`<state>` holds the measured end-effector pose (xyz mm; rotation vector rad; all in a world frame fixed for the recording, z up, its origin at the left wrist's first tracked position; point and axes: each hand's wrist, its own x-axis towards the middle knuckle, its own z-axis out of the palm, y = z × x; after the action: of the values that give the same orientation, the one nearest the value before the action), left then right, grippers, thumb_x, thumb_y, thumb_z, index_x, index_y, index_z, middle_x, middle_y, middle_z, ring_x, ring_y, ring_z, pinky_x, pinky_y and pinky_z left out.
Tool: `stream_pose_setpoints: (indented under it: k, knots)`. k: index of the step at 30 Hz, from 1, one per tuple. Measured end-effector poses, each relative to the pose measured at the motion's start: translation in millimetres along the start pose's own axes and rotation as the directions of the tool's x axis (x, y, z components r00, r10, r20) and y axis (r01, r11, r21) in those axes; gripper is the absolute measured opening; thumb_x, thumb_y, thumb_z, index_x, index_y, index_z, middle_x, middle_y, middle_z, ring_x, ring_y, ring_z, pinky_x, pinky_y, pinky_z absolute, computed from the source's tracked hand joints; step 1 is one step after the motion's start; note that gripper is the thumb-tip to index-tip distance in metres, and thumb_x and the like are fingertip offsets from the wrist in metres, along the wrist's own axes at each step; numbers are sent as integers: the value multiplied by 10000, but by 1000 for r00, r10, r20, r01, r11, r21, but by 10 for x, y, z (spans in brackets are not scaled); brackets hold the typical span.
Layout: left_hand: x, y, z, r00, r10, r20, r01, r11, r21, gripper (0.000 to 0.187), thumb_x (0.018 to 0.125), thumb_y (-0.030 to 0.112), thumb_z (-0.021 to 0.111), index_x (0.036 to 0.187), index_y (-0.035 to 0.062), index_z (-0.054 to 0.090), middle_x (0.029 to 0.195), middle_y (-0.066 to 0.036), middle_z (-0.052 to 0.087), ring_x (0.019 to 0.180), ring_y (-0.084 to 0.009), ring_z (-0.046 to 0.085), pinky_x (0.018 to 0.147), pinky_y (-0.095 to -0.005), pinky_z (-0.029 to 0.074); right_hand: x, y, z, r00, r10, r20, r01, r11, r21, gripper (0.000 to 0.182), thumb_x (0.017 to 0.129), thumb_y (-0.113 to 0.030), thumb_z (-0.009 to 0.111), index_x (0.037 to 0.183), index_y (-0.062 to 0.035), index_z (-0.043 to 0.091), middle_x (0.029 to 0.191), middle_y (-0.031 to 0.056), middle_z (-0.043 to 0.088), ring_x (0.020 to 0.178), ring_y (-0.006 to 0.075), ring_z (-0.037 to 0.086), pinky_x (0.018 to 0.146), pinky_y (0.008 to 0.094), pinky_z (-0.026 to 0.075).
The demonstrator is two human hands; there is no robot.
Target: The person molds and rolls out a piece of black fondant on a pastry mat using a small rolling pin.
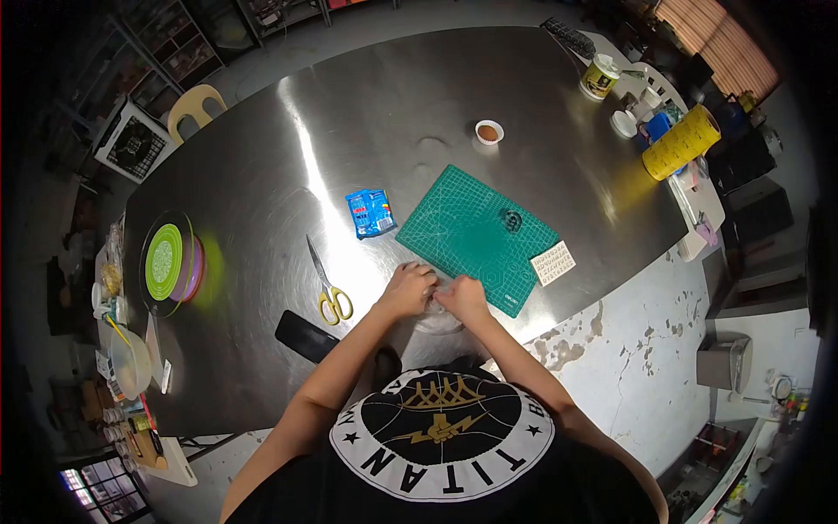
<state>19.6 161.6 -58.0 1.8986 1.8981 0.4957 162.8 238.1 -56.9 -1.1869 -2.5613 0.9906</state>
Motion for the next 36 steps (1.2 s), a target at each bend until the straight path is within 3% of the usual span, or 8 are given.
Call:
stream_pose_setpoints:
  k: [4,9,12,18,26,30,32,36]
  knots:
    - [-134,1,78,995,-89,-46,86,994,-71,374,576,106,633,949,112,622,879,-100,600,911,-321,544,813,-419,441,-97,144,-75,999,-49,-3,49,998,35,126,579,-94,709,612,-19,614,701,181,580,700,347,604,630,418,499]
    - [-302,10,158,977,-170,-130,147,974,-174,453,582,178,656,1026,100,614,870,-137,632,846,-338,563,739,-401,472,-207,264,-38,996,-87,-27,86,996,-32,402,601,-9,660,997,-55,604,704,195,572,730,373,602,659,430,501]
    - [-314,150,161,951,-273,-147,244,951,-188,434,626,256,670,1025,92,621,813,-157,637,791,-344,578,707,-413,477,-209,158,-66,999,44,32,-44,999,5,389,666,-65,638,1053,-78,593,772,216,590,766,387,603,693,434,500]
    - [-223,96,360,893,-380,-239,317,911,-263,287,745,287,612,919,61,637,652,-172,619,692,-347,604,661,-429,476,-128,-15,-84,986,162,24,-162,987,3,385,727,-308,637,1045,-92,620,906,235,609,827,370,612,747,434,493]
    - [-110,169,276,818,-515,-256,489,857,-162,254,850,274,506,798,49,612,683,-184,626,630,-350,617,608,-438,479,-159,-1,101,1000,3,26,-3,1000,11,418,656,-213,701,1041,-70,623,959,193,626,875,349,610,779,398,492]
    - [-99,5,310,844,-472,-254,425,878,-220,284,863,286,487,798,38,609,682,-177,629,638,-349,616,609,-442,474,-187,56,209,998,-55,13,52,984,170,445,630,-152,730,1043,-32,615,974,182,632,888,319,617,802,364,483]
    - [-129,-147,342,894,-447,-39,365,775,-517,283,879,270,472,806,35,612,669,-172,624,632,-331,619,593,-424,469,-211,19,118,999,-32,37,21,967,255,441,633,-159,736,1034,-21,614,969,179,633,884,309,619,797,356,482]
    - [-189,-135,345,913,-405,54,323,634,-703,270,889,245,463,793,40,609,642,-170,612,604,-311,617,572,-401,463,-279,-112,39,998,-5,59,-18,924,383,415,639,-184,745,995,-14,616,944,169,637,873,291,622,779,335,481]
